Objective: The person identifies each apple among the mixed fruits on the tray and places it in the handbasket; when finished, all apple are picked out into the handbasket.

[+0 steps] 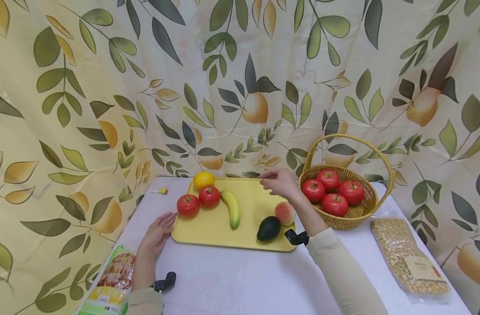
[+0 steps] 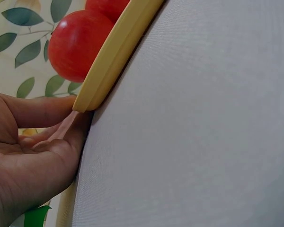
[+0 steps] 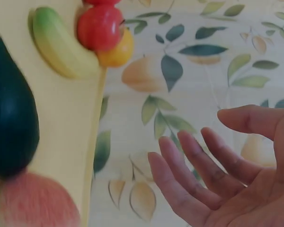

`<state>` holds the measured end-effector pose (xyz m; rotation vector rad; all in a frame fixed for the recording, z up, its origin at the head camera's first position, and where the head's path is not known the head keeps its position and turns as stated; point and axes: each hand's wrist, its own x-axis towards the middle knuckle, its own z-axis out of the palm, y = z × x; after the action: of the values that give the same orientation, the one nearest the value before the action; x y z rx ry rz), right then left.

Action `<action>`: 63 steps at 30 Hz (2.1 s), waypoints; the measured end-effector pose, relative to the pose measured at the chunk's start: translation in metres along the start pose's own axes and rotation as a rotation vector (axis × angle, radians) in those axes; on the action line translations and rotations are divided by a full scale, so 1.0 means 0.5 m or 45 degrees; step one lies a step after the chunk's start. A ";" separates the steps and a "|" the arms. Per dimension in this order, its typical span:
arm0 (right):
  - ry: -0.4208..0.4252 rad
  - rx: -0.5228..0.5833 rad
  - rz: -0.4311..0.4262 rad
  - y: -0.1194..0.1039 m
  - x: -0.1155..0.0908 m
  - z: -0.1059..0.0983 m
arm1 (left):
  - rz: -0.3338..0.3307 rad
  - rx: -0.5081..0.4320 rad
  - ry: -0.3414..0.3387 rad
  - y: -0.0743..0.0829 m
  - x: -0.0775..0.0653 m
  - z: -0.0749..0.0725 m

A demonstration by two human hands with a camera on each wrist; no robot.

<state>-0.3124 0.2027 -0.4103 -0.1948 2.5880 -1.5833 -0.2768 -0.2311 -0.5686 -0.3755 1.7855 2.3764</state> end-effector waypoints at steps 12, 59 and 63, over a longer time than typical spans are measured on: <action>-0.053 0.129 0.036 -0.007 0.019 0.098 | 0.005 0.010 0.008 -0.005 0.003 -0.007; 0.102 0.404 0.252 0.032 0.100 0.373 | 0.021 0.001 0.019 -0.008 0.007 0.000; 0.104 0.384 0.285 0.031 0.103 0.384 | 0.022 0.011 0.003 -0.009 0.004 0.001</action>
<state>-0.3345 0.0327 -0.5124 0.1801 2.2871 -1.8960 -0.2777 -0.2292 -0.5734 -0.3632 1.8065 2.3799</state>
